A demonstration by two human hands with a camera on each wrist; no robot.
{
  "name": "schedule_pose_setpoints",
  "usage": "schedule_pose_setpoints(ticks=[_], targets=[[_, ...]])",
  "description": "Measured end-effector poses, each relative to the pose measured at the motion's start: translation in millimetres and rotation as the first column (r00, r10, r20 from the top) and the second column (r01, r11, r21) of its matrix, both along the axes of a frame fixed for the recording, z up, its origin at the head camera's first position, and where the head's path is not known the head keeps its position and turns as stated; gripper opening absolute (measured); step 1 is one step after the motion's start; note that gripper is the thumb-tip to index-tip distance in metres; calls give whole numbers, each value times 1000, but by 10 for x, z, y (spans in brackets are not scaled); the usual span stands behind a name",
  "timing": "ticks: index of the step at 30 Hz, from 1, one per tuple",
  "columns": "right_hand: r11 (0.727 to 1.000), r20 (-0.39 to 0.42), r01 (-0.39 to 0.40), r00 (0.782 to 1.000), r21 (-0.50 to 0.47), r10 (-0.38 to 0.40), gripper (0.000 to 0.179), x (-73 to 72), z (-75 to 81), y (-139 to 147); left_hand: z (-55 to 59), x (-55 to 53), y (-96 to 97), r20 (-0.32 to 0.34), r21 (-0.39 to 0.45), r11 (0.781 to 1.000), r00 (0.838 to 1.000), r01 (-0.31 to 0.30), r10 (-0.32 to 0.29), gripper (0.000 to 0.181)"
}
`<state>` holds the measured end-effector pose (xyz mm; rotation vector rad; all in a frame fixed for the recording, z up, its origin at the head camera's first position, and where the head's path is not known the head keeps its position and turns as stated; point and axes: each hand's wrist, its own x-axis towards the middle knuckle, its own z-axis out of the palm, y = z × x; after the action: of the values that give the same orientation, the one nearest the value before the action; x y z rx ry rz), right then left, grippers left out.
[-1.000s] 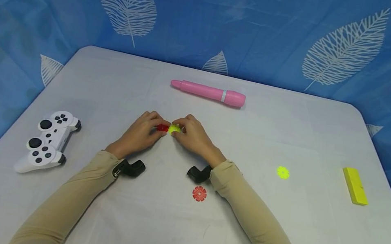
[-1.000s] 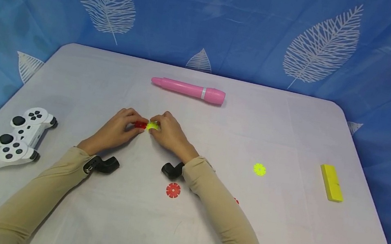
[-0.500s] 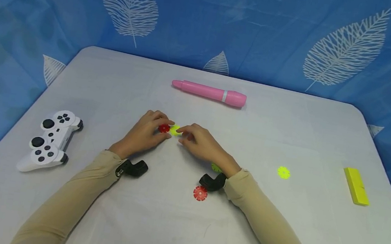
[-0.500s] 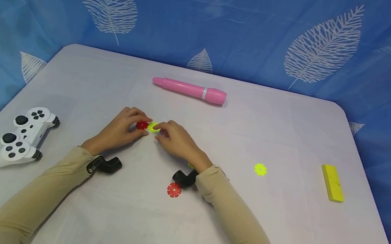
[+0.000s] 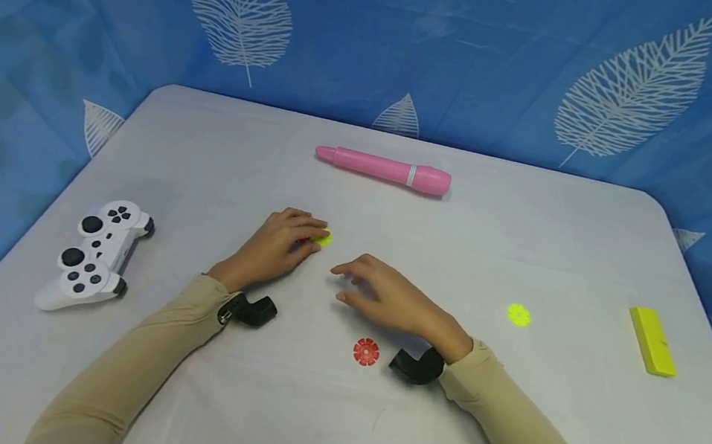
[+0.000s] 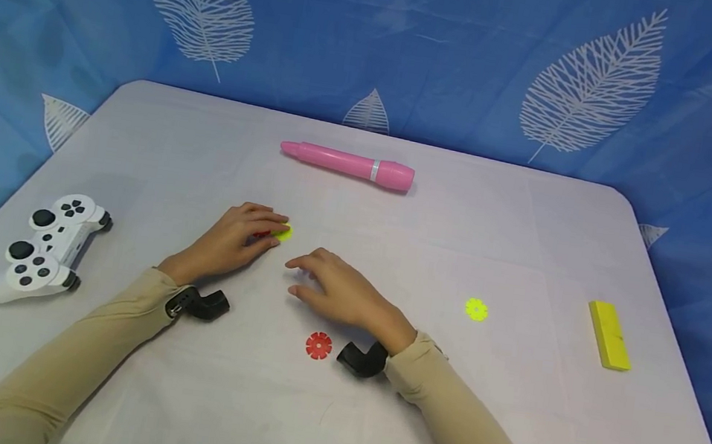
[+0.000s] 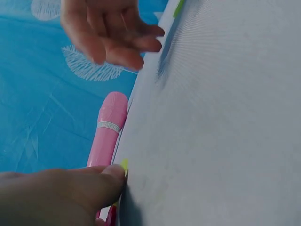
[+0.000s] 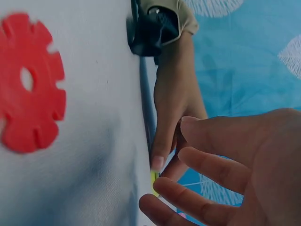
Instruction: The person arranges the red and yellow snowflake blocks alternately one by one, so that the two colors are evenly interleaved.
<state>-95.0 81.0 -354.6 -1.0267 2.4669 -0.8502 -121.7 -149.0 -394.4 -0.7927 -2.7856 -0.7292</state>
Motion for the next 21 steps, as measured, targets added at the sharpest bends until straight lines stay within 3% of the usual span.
schedule_pose_setpoints(ticks=[8,21], targets=[[999,-13,-6,1000,39,7,37,203,76,197,30,-5,26,-10,-81,997,1000,-12,11,26],[999,5,-15,1000,50,15,34,436,32,439,84,3,89,-69,-209,978,997,6,-21,26]])
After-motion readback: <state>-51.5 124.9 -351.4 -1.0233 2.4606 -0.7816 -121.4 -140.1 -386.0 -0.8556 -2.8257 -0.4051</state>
